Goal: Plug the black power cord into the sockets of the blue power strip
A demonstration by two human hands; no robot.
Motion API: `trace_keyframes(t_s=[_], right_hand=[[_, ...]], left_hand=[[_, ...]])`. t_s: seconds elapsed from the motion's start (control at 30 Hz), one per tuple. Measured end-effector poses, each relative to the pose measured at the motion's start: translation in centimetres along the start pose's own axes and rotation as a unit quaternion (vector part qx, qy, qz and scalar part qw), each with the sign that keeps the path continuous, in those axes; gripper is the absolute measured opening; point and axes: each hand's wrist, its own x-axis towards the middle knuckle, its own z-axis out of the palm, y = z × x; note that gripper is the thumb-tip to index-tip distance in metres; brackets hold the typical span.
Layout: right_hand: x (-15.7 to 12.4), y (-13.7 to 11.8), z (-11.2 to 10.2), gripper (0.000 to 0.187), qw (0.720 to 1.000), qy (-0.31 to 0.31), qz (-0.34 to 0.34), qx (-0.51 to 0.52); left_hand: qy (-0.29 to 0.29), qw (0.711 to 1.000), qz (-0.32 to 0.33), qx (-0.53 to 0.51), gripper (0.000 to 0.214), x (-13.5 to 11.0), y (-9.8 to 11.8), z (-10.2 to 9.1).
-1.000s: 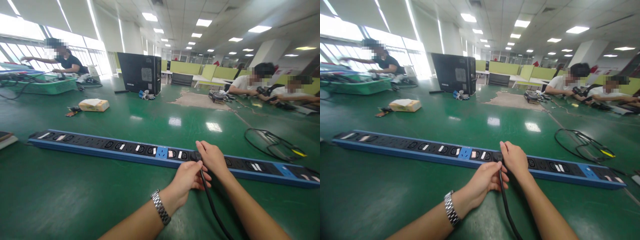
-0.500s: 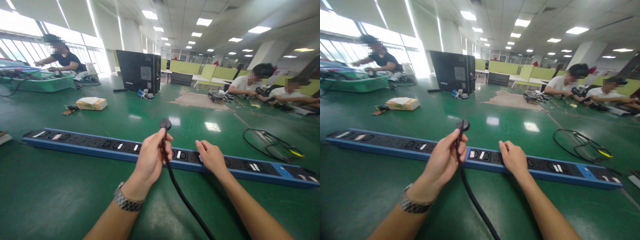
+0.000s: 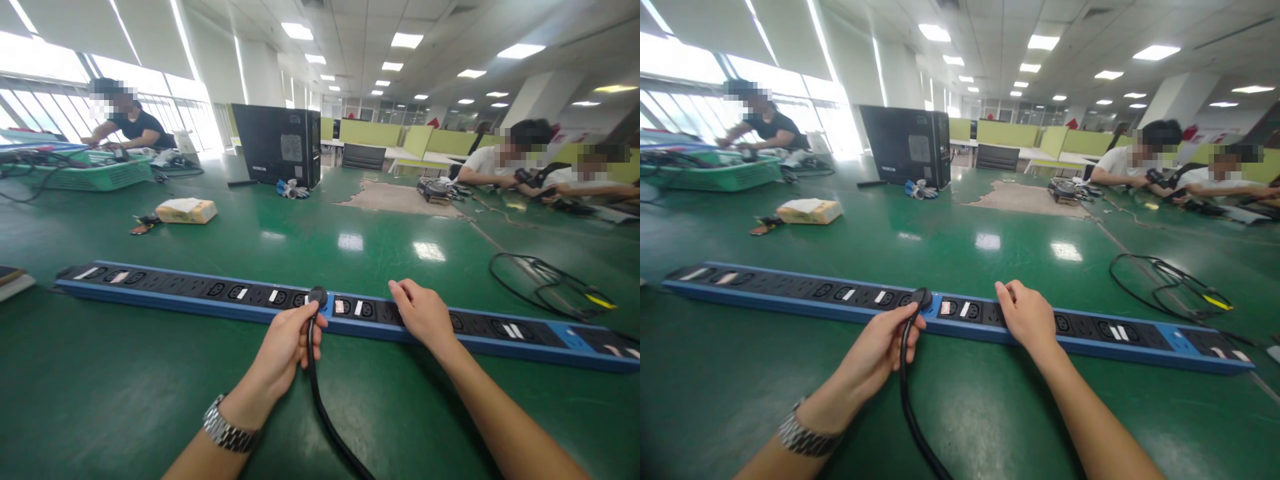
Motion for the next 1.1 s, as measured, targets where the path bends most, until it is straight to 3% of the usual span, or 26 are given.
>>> trace_keyframes(t_s=[0.33, 0.53, 0.73, 0.87, 1.0, 1.1], right_hand=[[-0.1, -0.1, -0.1, 0.049, 1.0, -0.002, -0.007, -0.012], [-0.2, -0.1, -0.1, 0.049, 1.0, -0.009, -0.009, -0.024], [-0.2, -0.1, 0.0, 0.049, 0.999, -0.008, -0.009, -0.033], [-0.2, -0.1, 0.0, 0.049, 1.0, -0.009, -0.011, -0.026], [-0.2, -0.1, 0.1, 0.048, 1.0, -0.002, -0.014, -0.025], [-0.1, -0.1, 0.1, 0.048, 1.0, 0.0, -0.019, -0.021]], left_hand=[[-0.015, 0.997, -0.044, 0.055, 0.035, -0.3, 0.3, 0.5], [0.002, 0.991, -0.006, 0.137, 0.038, 0.5, 0.5, 0.4], [0.007, 0.991, -0.012, 0.132, 0.041, 0.6, 0.0, 0.2], [-0.011, 0.997, -0.017, 0.078, 0.043, 0.3, -0.6, 0.4], [-0.071, 0.992, -0.082, -0.065, 0.037, -0.2, -0.8, 0.7], [-0.069, 0.983, -0.107, -0.134, 0.036, -1.0, -0.4, 1.2]])
